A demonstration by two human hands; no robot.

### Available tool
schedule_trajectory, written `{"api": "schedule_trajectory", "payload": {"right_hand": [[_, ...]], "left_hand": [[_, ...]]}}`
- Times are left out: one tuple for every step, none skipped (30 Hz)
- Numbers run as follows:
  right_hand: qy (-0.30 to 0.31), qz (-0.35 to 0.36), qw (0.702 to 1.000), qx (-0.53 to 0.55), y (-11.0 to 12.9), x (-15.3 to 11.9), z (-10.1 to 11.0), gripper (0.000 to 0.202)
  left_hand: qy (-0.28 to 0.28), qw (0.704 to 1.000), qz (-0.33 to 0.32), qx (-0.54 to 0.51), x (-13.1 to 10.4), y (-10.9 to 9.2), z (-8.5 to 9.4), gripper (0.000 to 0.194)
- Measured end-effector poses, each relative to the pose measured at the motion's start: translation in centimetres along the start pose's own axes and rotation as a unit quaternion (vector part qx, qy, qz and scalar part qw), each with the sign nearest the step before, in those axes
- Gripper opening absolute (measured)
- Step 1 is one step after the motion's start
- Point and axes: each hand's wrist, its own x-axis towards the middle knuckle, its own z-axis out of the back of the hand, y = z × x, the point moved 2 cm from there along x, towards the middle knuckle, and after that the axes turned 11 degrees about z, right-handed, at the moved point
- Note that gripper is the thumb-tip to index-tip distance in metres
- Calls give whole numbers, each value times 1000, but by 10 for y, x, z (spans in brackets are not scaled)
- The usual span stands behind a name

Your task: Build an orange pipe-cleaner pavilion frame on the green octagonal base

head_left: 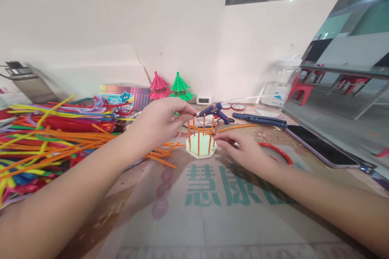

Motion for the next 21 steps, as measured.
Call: {"api": "schedule_trajectory", "payload": {"right_hand": [[4, 8, 1000, -11, 0, 0, 0, 24], [13, 16, 1000, -21, 0, 0, -1, 25], [25, 24, 999, -29, 0, 0, -1, 26], [39, 31, 998, -37, 0, 0, -2, 28], [55, 37, 997, -43, -1, 0, -3, 30], [73, 44, 995, -49, -2, 0, -4, 31], [89, 52, 993, -56, -3, 1, -5, 32], [103, 59, 991, -64, -4, 1, -6, 32], [114, 64, 989, -71, -5, 1, -6, 31], [121, 67, 988, -73, -5, 1, -6, 30], [121, 67, 988, -71, -6, 1, -6, 30], [116, 65, 989, -66, -7, 1, -6, 29], [110, 62, 990, -60, -8, 1, -5, 29], [106, 61, 991, -55, -8, 1, -5, 29], [105, 61, 991, -54, -8, 2, -4, 29], [108, 60, 991, -59, -8, 2, -4, 29], [116, 60, 989, -67, -8, 2, -4, 28], [124, 64, 987, -76, -8, 2, -5, 28], [133, 70, 985, -86, -7, 3, -5, 27], [139, 77, 983, -95, -7, 3, -5, 26], [143, 85, 981, -102, -6, 3, -6, 26]], "left_hand": [[-2, 1000, -18, -1, -1, -1, -4, 22], [-5, 999, -33, 1, -2, -2, -7, 23], [-9, 999, -45, 9, -3, -3, -9, 24], [-12, 998, -57, 20, -3, -5, -11, 24], [-16, 997, -67, 33, -3, -6, -11, 25], [-20, 996, -71, 48, -3, -7, -10, 27], [-24, 995, -67, 64, -2, -8, -8, 30], [-22, 995, -53, 78, -1, -6, -6, 32], [-16, 996, -28, 88, 0, -3, -4, 33], [-3, 996, 5, 91, 2, 1, -3, 31], [17, 995, 36, 86, 3, 7, -3, 31], [43, 994, 61, 76, 5, 14, -4, 37], [78, 992, 73, 61, 7, 21, -7, 54], [112, 990, 74, 47, 8, 28, -11, 75], [152, 985, 77, 43, 10, 34, -15, 91], [182, 979, 78, 37, 10, 40, -20, 101], [207, 974, 81, 34, 11, 43, -24, 106], [224, 970, 87, 34, 11, 45, -28, 107], [238, 966, 98, 35, 11, 45, -30, 108], [248, 962, 110, 38, 10, 43, -33, 108], [254, 959, 118, 43, 9, 40, -34, 107]]}}
